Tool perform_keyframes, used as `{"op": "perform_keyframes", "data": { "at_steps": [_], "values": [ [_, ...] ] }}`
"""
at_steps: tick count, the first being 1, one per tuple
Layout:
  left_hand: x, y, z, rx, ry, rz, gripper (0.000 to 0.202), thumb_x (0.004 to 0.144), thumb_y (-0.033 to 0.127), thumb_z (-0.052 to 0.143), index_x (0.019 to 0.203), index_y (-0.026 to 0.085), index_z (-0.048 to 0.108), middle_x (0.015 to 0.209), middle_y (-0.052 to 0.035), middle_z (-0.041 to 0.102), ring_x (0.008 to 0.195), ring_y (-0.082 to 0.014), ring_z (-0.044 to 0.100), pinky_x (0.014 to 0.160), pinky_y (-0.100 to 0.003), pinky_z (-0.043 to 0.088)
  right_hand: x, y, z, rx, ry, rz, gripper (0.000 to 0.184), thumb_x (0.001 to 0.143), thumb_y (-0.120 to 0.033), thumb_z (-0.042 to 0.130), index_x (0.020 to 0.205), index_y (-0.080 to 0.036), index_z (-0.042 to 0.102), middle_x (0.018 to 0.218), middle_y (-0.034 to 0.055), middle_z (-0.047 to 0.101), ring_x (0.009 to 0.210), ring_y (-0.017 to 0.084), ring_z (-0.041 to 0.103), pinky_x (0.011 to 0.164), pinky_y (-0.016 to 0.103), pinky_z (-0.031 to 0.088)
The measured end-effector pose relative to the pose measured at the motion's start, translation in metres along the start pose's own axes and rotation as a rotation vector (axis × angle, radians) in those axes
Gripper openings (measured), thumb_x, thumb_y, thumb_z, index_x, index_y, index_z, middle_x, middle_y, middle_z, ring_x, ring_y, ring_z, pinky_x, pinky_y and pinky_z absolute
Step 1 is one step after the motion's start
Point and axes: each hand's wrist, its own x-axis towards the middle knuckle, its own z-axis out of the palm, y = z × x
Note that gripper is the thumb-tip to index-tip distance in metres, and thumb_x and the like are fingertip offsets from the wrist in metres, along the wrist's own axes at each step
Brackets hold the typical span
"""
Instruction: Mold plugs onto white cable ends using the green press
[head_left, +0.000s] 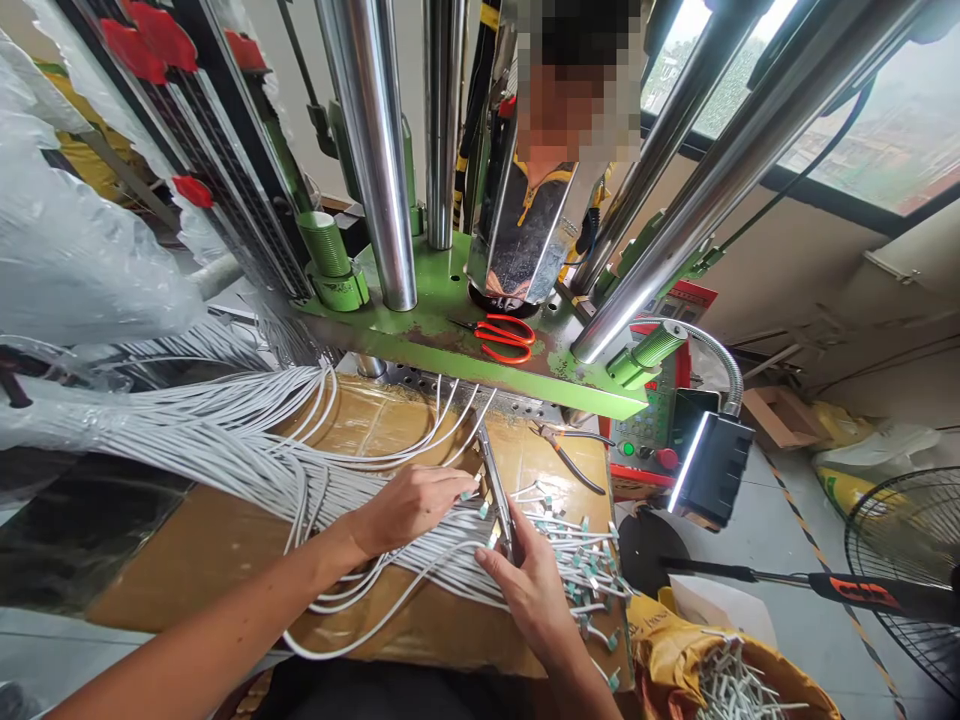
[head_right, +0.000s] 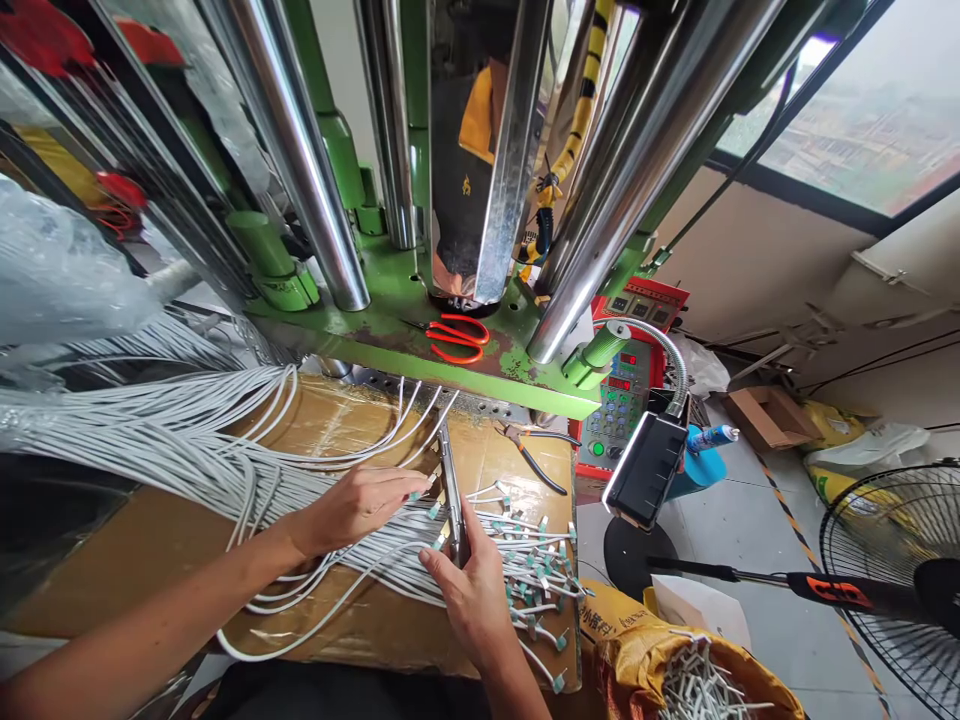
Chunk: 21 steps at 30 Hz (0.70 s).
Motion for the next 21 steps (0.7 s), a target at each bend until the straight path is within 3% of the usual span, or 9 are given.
{"op": "perform_keyframes", "data": {
  "at_steps": [6,12,21],
  "values": [
    [-0.0003,-0.0001,0.0011,0.016,0.017,0.004,0.034,0.086,0.003,0.040,0.108,0.015,0.063,0.106,-0.0082,0.072,0.095,-0.0158,0.069,0.085,-0.025,0.054,-0.0004,0.0003,-0.0011,-0.011,-0.018,0.015,0.063,0.077,-0.032,0.067,0.135,-0.014,0.049,0.081,-0.0015,0.057,0.067,0.012,0.042,0.066,0.024,0.041],
    [-0.0020,-0.0014,0.0033,0.017,0.035,0.021,0.034,0.086,0.004,0.040,0.108,0.016,0.063,0.105,-0.0081,0.072,0.096,-0.0162,0.069,0.085,-0.025,0.055,-0.0016,-0.0035,0.0002,-0.002,-0.008,0.005,0.062,0.076,-0.033,0.067,0.133,-0.016,0.051,0.090,0.0010,0.059,0.070,0.012,0.043,0.066,0.023,0.042],
    [-0.0037,-0.0029,0.0051,0.017,0.045,0.032,0.035,0.086,0.002,0.041,0.109,0.015,0.063,0.105,-0.0084,0.072,0.096,-0.0159,0.068,0.086,-0.025,0.055,-0.0002,-0.0029,0.0007,0.027,-0.016,-0.005,0.056,0.075,-0.035,0.069,0.126,-0.019,0.056,0.088,-0.0001,0.060,0.069,0.013,0.044,0.063,0.022,0.041]
  ]
}}
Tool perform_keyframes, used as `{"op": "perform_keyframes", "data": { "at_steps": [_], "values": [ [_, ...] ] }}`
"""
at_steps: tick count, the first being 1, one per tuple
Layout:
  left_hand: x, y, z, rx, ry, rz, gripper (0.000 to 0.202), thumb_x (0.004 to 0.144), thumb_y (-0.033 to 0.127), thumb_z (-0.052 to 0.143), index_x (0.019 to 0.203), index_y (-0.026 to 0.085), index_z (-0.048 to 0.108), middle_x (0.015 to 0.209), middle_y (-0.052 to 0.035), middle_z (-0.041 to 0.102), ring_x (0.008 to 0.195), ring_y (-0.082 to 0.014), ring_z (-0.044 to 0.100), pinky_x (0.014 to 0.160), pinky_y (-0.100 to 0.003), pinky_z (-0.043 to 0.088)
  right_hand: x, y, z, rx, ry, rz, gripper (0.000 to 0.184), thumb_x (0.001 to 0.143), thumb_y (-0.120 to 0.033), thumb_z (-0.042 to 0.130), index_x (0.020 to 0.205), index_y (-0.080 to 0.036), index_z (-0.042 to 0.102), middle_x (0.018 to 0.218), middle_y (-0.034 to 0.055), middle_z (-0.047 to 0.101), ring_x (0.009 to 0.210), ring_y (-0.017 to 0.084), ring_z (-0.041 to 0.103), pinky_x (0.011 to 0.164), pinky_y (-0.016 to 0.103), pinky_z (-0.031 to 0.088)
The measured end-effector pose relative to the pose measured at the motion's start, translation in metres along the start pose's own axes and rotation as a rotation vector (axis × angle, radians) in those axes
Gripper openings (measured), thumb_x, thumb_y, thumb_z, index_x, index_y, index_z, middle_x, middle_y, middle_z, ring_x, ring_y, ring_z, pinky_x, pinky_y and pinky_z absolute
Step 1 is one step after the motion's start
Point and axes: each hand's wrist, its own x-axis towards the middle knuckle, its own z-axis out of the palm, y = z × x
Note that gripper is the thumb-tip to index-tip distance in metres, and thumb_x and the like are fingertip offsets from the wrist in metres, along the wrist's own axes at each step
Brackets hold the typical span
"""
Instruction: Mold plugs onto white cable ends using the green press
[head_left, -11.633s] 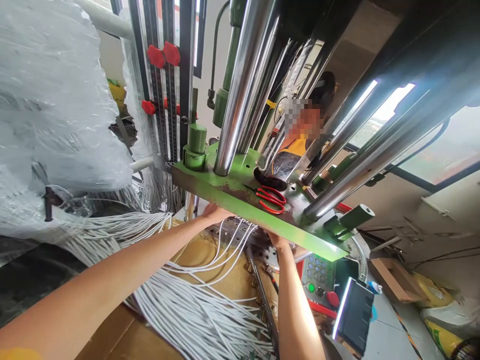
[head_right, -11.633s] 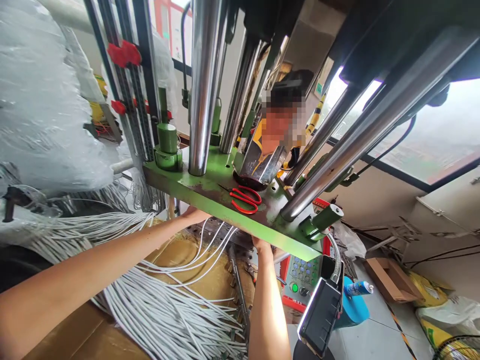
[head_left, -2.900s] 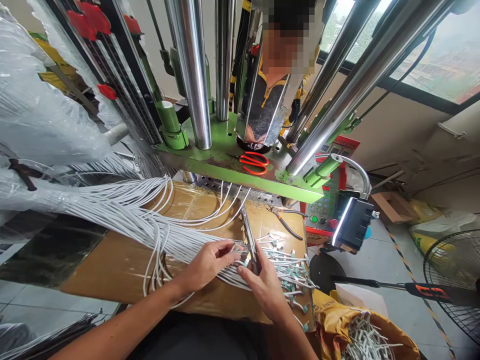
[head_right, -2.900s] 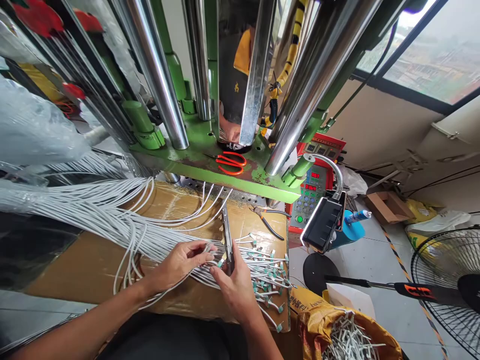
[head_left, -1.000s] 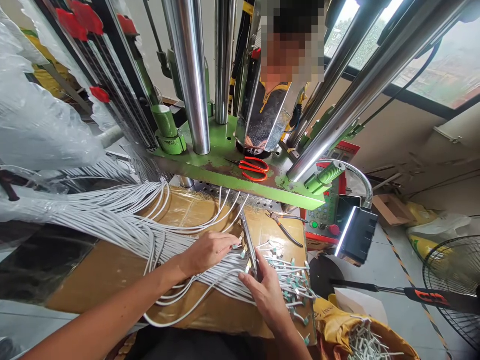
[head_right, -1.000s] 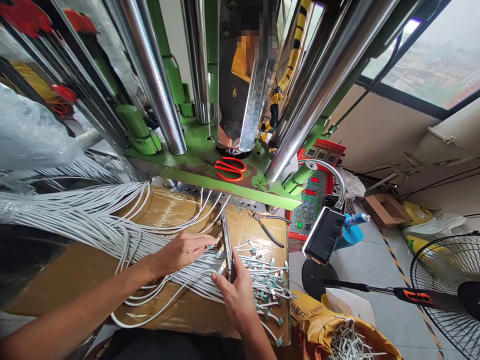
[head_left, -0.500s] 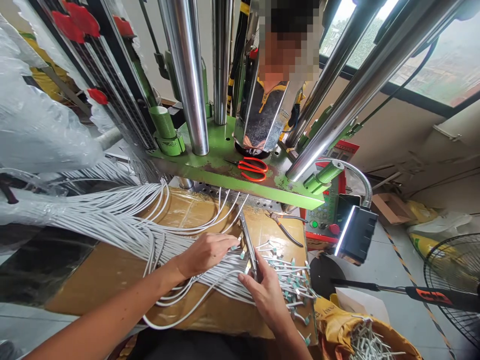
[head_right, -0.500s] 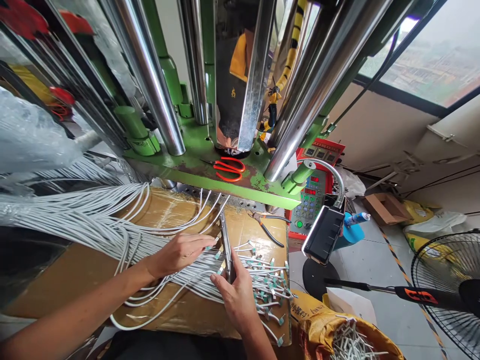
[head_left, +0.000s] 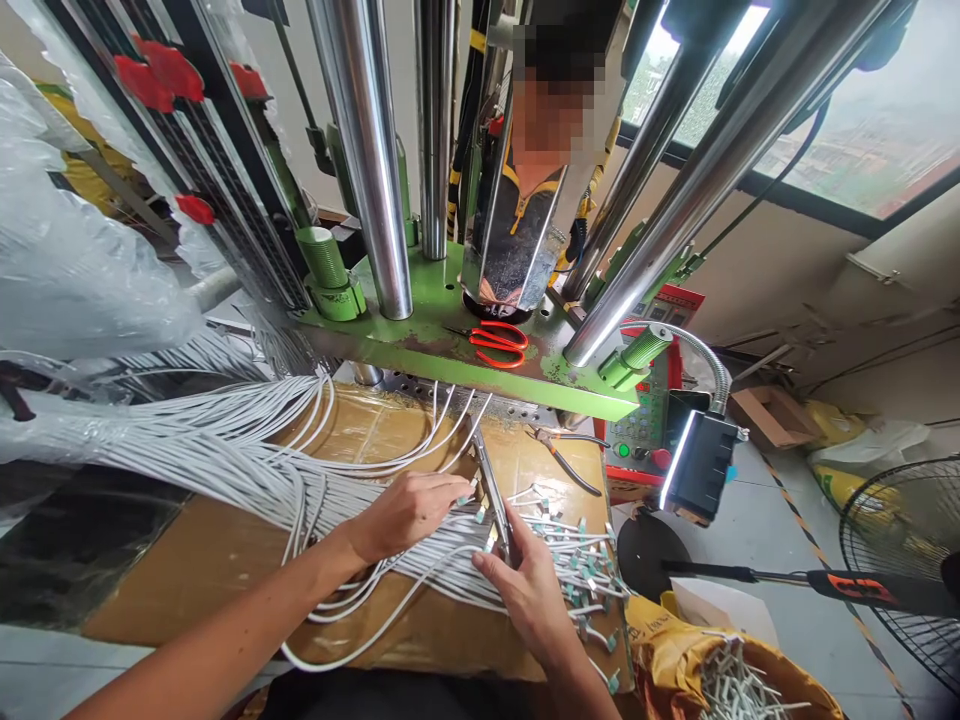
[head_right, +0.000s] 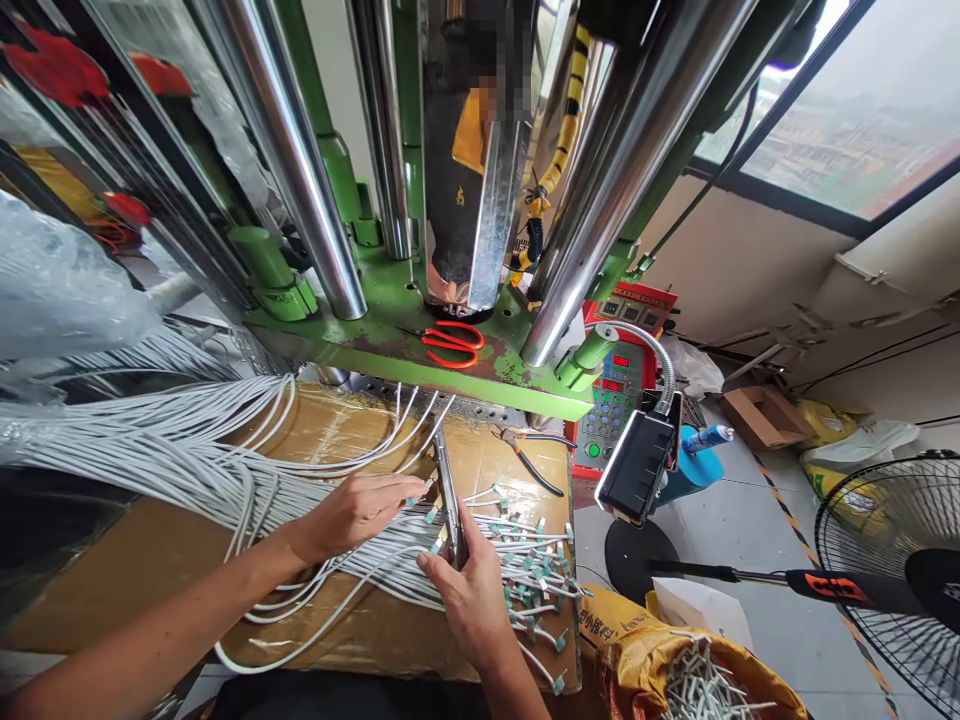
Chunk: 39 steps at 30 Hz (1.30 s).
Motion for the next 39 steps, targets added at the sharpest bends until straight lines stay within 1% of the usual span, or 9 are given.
{"op": "perform_keyframes", "data": {
  "at_steps": [5,8,12,16,20,22,26,32,39],
  "values": [
    [0.002,-0.007,0.008,-0.010,0.030,-0.008,0.035,0.086,0.002,0.041,0.109,0.015,0.064,0.103,-0.0080,0.072,0.095,-0.0154,0.068,0.085,-0.026,0.054,-0.001,0.000,0.001,-0.077,0.005,-0.016,0.052,0.077,-0.033,0.067,0.126,-0.017,0.055,0.077,-0.0034,0.052,0.064,0.011,0.037,0.061,0.022,0.039],
    [0.006,-0.005,0.006,-0.057,0.064,-0.068,0.029,0.088,0.007,0.046,0.103,0.016,0.068,0.097,-0.0060,0.073,0.089,-0.0152,0.069,0.083,-0.026,0.055,-0.001,-0.001,-0.005,-0.094,-0.005,-0.028,0.055,0.077,-0.035,0.068,0.128,-0.016,0.056,0.073,-0.0029,0.054,0.064,0.012,0.042,0.062,0.023,0.041],
    [0.015,0.006,-0.008,-0.140,0.066,-0.256,0.031,0.091,0.023,0.051,0.118,0.017,0.064,0.106,-0.0083,0.068,0.090,-0.0156,0.067,0.079,-0.024,0.055,-0.001,0.001,-0.023,-0.065,0.012,-0.025,0.064,0.073,-0.041,0.073,0.130,-0.018,0.057,0.096,0.0057,0.067,0.079,0.019,0.057,0.073,0.029,0.049],
    [0.022,0.010,-0.011,-0.160,0.119,-0.356,0.031,0.092,0.028,0.051,0.114,0.016,0.067,0.094,-0.0072,0.073,0.081,-0.0157,0.068,0.077,-0.025,0.055,-0.004,0.009,-0.034,-0.063,0.039,-0.032,0.069,0.072,-0.041,0.074,0.134,-0.018,0.053,0.122,0.0100,0.063,0.096,0.023,0.060,0.087,0.035,0.049],
    [0.028,0.008,0.000,-0.189,0.108,-0.465,0.029,0.089,0.030,0.056,0.115,0.021,0.063,0.083,-0.0002,0.075,0.066,-0.0124,0.067,0.066,-0.021,0.053,-0.006,0.011,-0.033,-0.038,0.033,0.006,0.069,0.073,-0.044,0.073,0.135,-0.019,0.053,0.101,0.0072,0.069,0.081,0.020,0.060,0.074,0.029,0.050],
    [0.029,0.007,0.003,-0.172,0.064,-0.451,0.025,0.089,0.029,0.055,0.112,0.023,0.062,0.084,0.0005,0.075,0.068,-0.0129,0.069,0.065,-0.020,0.052,-0.006,0.011,-0.032,-0.005,0.015,0.015,0.068,0.074,-0.043,0.073,0.134,-0.020,0.054,0.092,0.0046,0.068,0.077,0.018,0.058,0.072,0.028,0.049],
    [0.029,0.002,0.006,-0.059,0.000,-0.390,0.028,0.091,0.025,0.053,0.117,0.023,0.059,0.083,0.0015,0.075,0.063,-0.0119,0.068,0.063,-0.019,0.050,-0.003,0.015,-0.032,0.027,0.002,-0.005,0.066,0.073,-0.039,0.074,0.133,-0.021,0.055,0.092,0.0038,0.066,0.078,0.017,0.056,0.071,0.025,0.047],
    [0.029,-0.017,0.012,0.037,0.006,-0.181,0.016,0.092,0.023,0.053,0.097,0.021,0.069,0.091,-0.0007,0.075,0.081,-0.0153,0.070,0.077,-0.024,0.051,-0.001,0.018,-0.033,0.028,0.010,-0.009,0.067,0.072,-0.043,0.074,0.132,-0.020,0.055,0.088,0.0025,0.065,0.071,0.016,0.054,0.069,0.026,0.047],
    [0.034,-0.019,0.015,0.006,-0.026,-0.211,0.016,0.090,0.020,0.056,0.097,0.022,0.070,0.090,0.0010,0.076,0.078,-0.0142,0.069,0.074,-0.023,0.051,-0.004,0.013,-0.032,-0.030,0.020,-0.008,0.070,0.073,-0.043,0.073,0.135,-0.019,0.052,0.080,0.0021,0.065,0.075,0.018,0.058,0.072,0.026,0.050]
  ]
}}
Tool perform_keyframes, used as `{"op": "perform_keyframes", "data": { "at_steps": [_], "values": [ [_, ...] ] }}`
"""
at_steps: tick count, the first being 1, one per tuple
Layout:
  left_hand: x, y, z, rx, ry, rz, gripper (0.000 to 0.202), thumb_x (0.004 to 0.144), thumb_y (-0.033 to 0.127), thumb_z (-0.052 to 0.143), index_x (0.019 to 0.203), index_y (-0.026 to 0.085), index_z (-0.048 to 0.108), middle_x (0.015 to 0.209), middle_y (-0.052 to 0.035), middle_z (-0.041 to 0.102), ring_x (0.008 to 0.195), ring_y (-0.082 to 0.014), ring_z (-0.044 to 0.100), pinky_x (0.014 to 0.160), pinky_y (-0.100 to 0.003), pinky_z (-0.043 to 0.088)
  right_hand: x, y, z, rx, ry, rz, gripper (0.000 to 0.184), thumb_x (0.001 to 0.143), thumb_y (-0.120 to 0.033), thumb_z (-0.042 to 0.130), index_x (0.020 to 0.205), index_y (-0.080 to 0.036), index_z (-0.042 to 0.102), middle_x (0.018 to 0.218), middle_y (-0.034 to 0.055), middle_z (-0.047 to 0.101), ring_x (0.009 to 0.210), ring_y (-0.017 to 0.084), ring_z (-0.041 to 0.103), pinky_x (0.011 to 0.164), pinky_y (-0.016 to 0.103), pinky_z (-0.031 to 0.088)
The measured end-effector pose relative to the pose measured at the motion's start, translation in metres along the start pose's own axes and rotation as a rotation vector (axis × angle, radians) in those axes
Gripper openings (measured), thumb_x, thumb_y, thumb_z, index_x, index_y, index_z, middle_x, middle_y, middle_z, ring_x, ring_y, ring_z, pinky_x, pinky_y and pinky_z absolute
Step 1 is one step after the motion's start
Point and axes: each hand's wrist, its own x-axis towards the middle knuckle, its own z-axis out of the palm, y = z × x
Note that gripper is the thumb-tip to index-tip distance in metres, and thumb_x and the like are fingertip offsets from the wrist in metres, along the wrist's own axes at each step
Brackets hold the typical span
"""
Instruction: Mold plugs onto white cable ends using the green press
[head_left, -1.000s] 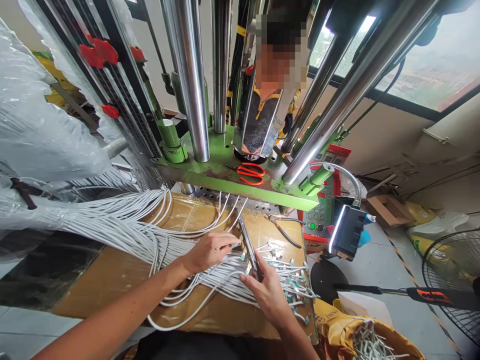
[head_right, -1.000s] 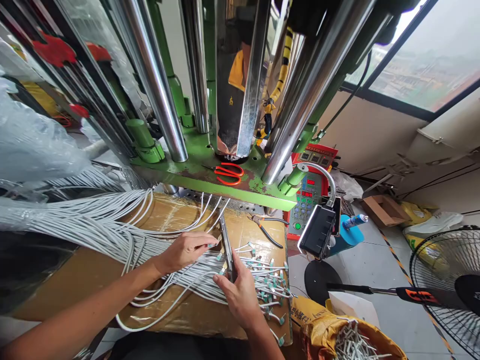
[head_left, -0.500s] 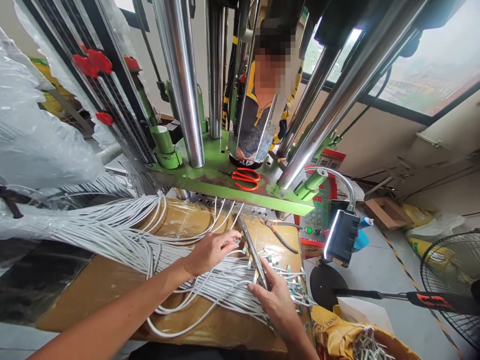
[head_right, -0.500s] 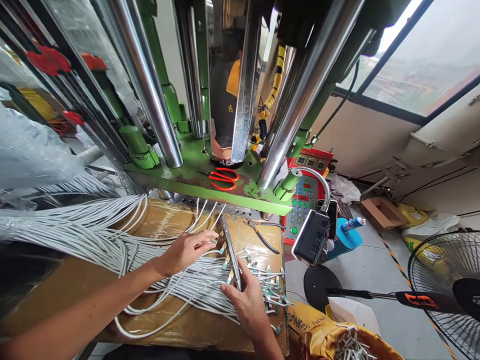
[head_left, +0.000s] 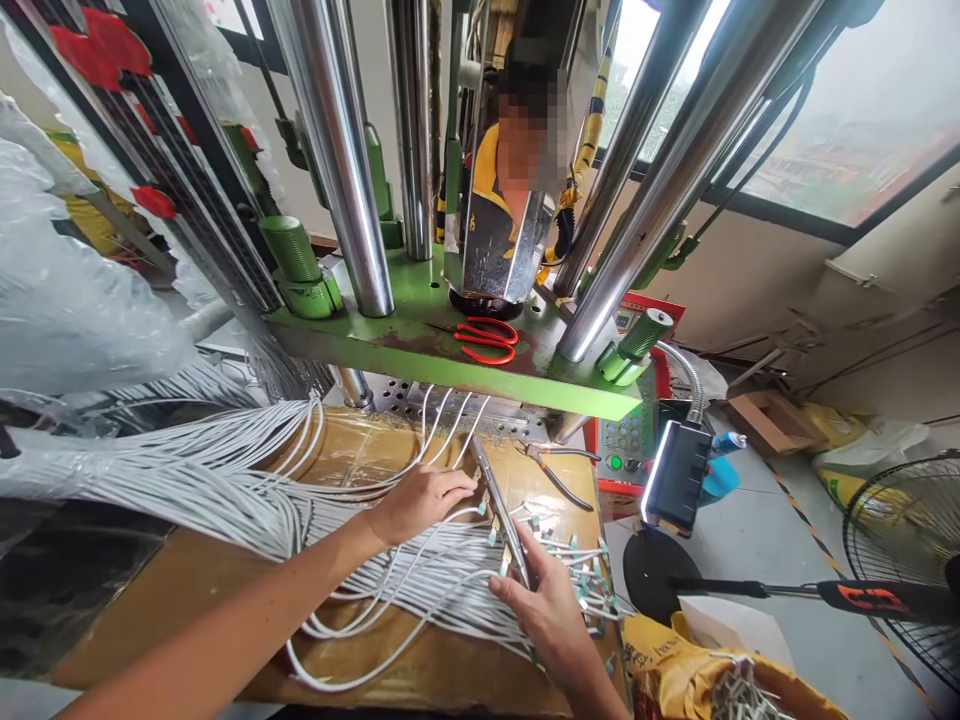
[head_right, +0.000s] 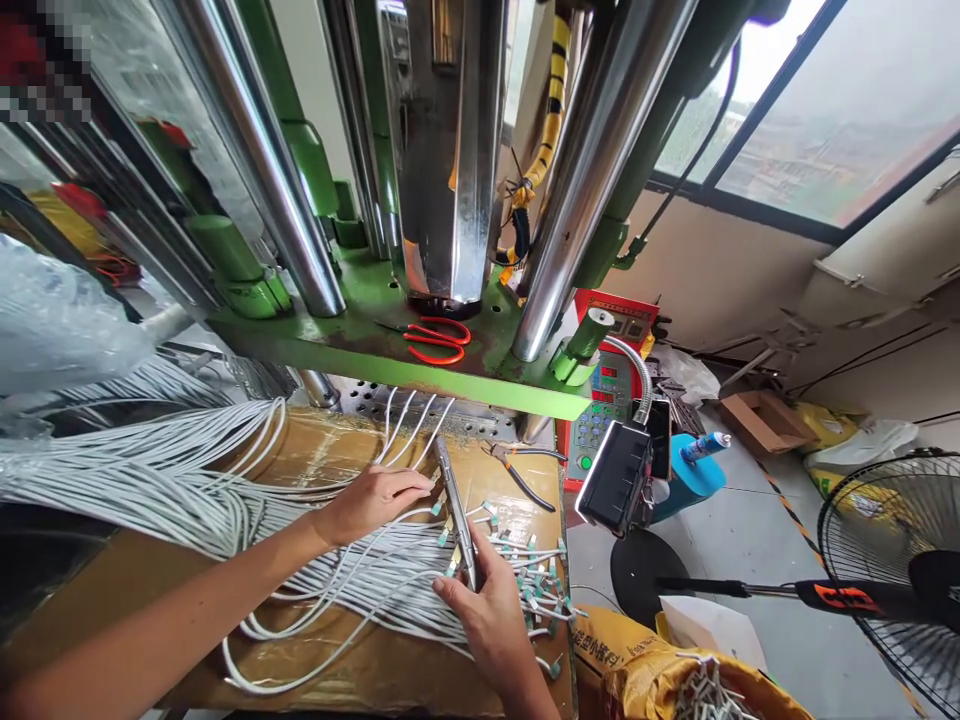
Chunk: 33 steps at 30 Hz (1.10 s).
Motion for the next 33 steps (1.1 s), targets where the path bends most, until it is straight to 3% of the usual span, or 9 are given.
{"op": "perform_keyframes", "data": {
  "at_steps": [5,10,13,16,18,21,26,29,33],
  "values": [
    [0.011,0.006,-0.009,-0.006,-0.087,-0.056,0.017,0.088,0.015,0.056,0.095,0.021,0.071,0.091,-0.0005,0.073,0.083,-0.0148,0.066,0.079,-0.024,0.049,-0.002,-0.002,0.001,-0.158,0.034,-0.042,0.068,0.075,-0.039,0.070,0.136,-0.016,0.051,0.082,0.0024,0.068,0.081,0.020,0.061,0.077,0.026,0.050],
    [0.033,0.003,-0.023,0.165,-0.208,0.097,0.050,0.075,0.020,0.071,0.124,0.023,0.059,0.134,-0.0069,0.056,0.123,-0.0270,0.048,0.101,-0.039,0.038,-0.001,0.004,-0.011,-0.462,0.013,-0.031,0.070,0.074,-0.029,0.066,0.140,-0.017,0.047,0.094,0.0060,0.072,0.086,0.023,0.065,0.076,0.029,0.051],
    [0.039,0.002,-0.025,0.208,-0.253,0.158,0.042,0.075,0.028,0.073,0.115,0.022,0.063,0.121,-0.0053,0.064,0.115,-0.0271,0.052,0.099,-0.041,0.036,0.006,-0.007,-0.023,-0.849,-0.007,0.005,0.073,0.067,-0.030,0.073,0.136,-0.023,0.053,0.104,0.0099,0.072,0.093,0.029,0.067,0.078,0.035,0.051],
    [0.040,0.004,-0.024,0.225,-0.245,0.161,0.040,0.074,0.029,0.074,0.113,0.022,0.064,0.115,-0.0055,0.066,0.111,-0.0266,0.053,0.097,-0.041,0.035,0.035,-0.036,-0.029,-1.143,0.042,-0.069,0.039,0.070,-0.039,0.073,0.106,-0.026,0.073,0.075,0.0071,0.072,0.070,0.028,0.068,0.063,0.034,0.049],
    [0.041,0.006,-0.023,0.201,-0.259,0.159,0.044,0.071,0.032,0.075,0.113,0.023,0.064,0.118,-0.0051,0.066,0.113,-0.0276,0.053,0.097,-0.042,0.036,0.074,-0.059,-0.028,-1.182,0.166,-0.213,0.024,0.083,-0.039,0.061,0.093,-0.022,0.075,0.076,0.0087,0.072,0.074,0.027,0.067,0.065,0.034,0.048],
    [0.045,0.002,-0.021,0.187,-0.118,0.067,0.048,0.067,0.035,0.077,0.113,0.025,0.065,0.130,-0.0054,0.059,0.119,-0.0295,0.050,0.099,-0.043,0.037,0.153,-0.088,-0.014,-1.145,0.322,-0.369,0.034,0.094,-0.029,0.042,0.109,-0.012,0.068,0.105,0.0167,0.069,0.102,0.028,0.061,0.086,0.038,0.044],
    [0.044,-0.027,-0.013,0.345,0.327,-0.276,0.068,0.068,0.020,0.074,0.132,0.021,0.051,0.152,-0.0145,0.031,0.136,-0.0352,0.033,0.107,-0.051,0.033,0.251,-0.108,0.024,-1.050,0.357,-0.527,0.027,0.091,-0.026,0.049,0.104,-0.011,0.067,0.097,0.0154,0.071,0.100,0.027,0.060,0.091,0.038,0.040],
    [0.040,-0.046,-0.004,0.337,0.376,-0.349,0.071,0.071,0.014,0.068,0.138,0.017,0.044,0.153,-0.0170,0.026,0.138,-0.0354,0.031,0.109,-0.048,0.035,0.248,-0.101,0.039,-0.990,0.357,-0.589,0.023,0.091,-0.029,0.050,0.096,-0.015,0.068,0.093,0.0127,0.072,0.096,0.026,0.060,0.092,0.040,0.039],
    [0.036,-0.058,0.004,0.220,0.354,-0.402,0.073,0.078,0.003,0.052,0.146,0.014,0.030,0.144,-0.0173,0.040,0.127,-0.0271,0.047,0.101,-0.038,0.044,0.190,-0.076,0.034,-0.926,0.333,-0.630,0.028,0.093,-0.036,0.046,0.084,-0.019,0.067,0.082,0.0058,0.071,0.084,0.020,0.062,0.090,0.037,0.040]
  ]
}}
